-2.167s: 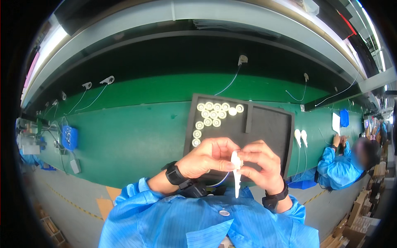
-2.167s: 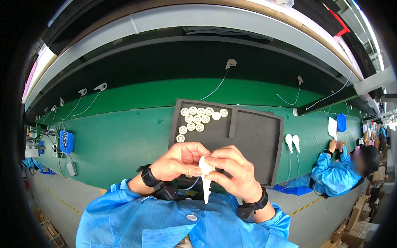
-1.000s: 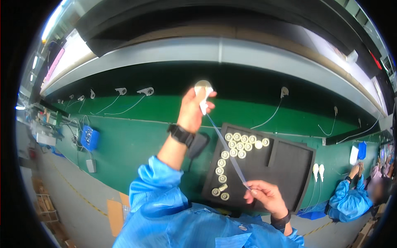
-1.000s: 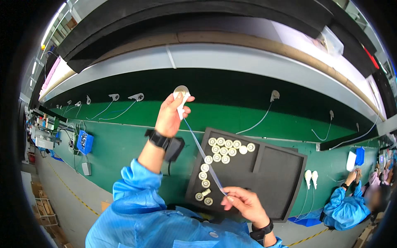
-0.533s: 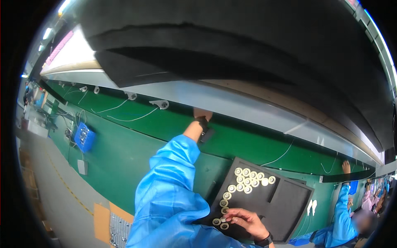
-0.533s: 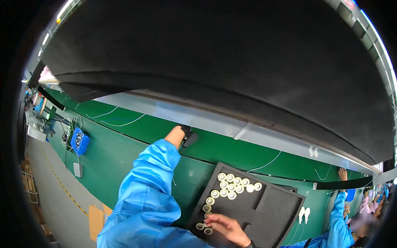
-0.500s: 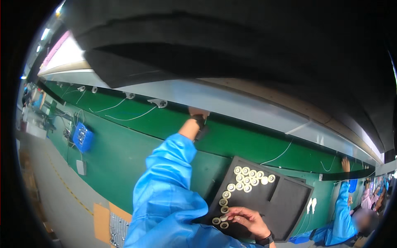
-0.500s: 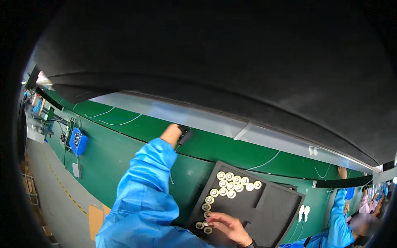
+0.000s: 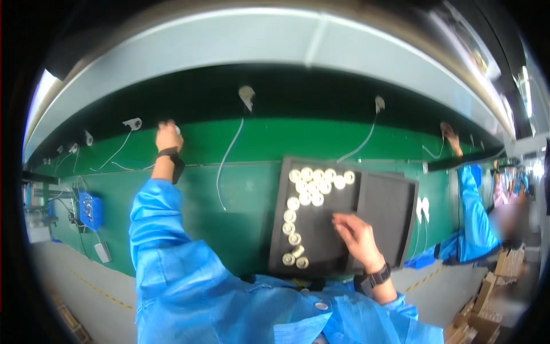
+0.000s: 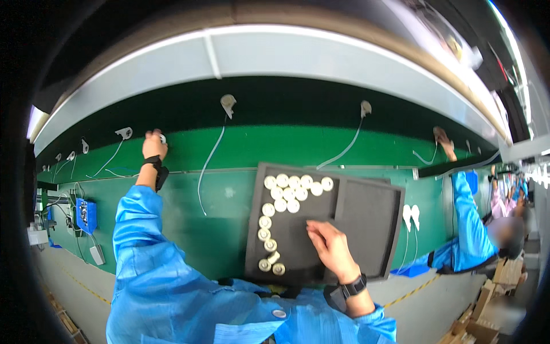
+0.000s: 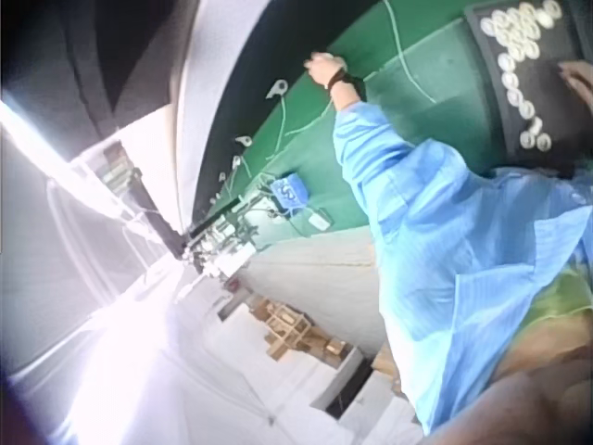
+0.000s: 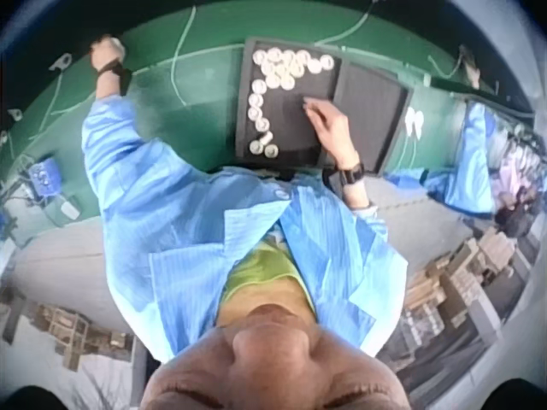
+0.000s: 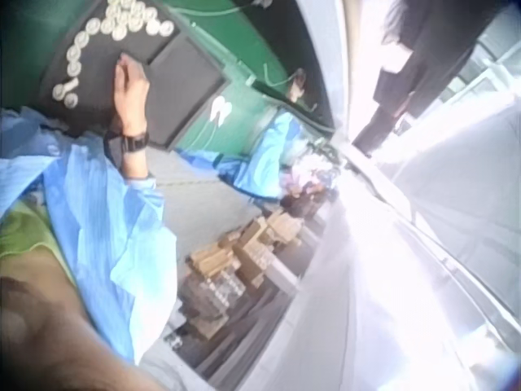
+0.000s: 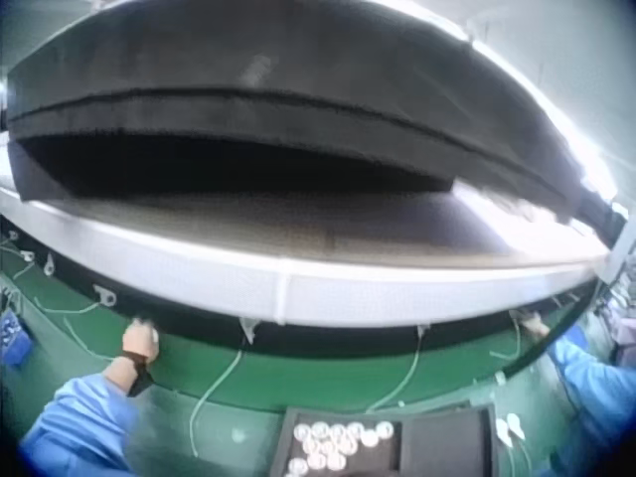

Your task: The user is assembling small white plastic gear-like components and arranging them in a black foam tray.

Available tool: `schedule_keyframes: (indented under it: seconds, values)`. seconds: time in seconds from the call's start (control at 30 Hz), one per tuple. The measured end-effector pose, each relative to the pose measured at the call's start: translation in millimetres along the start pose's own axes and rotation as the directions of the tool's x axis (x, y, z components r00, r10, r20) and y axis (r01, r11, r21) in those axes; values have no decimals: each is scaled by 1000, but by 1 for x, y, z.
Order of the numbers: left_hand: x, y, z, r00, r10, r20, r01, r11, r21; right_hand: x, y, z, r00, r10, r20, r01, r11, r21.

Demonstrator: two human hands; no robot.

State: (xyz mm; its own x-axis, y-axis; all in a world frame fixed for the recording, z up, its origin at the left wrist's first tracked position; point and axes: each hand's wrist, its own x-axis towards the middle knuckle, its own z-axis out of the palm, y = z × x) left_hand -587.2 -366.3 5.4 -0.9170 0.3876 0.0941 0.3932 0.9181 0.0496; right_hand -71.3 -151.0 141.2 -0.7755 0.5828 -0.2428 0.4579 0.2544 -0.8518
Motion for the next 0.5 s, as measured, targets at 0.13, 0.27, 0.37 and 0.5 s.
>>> schedule_keyframes:
  seconds: [0.13,0.27,0.37,0.5]
  values:
    - [-31,-15,-39,968,-234,-93,166,871,-462,-9,3,16,980,-197,31,200,971,-133]
    - [-91,4,-113,908,-151,392,408,98,-908,-14,7,34,957,-277,83,287,947,-142]
    - [-156,18,-160,888,64,455,459,-136,-878,-12,1,59,936,-340,85,348,871,-346]
    - [-228,90,-200,829,155,537,554,-354,-753,-6,4,88,953,-257,162,304,775,-555]
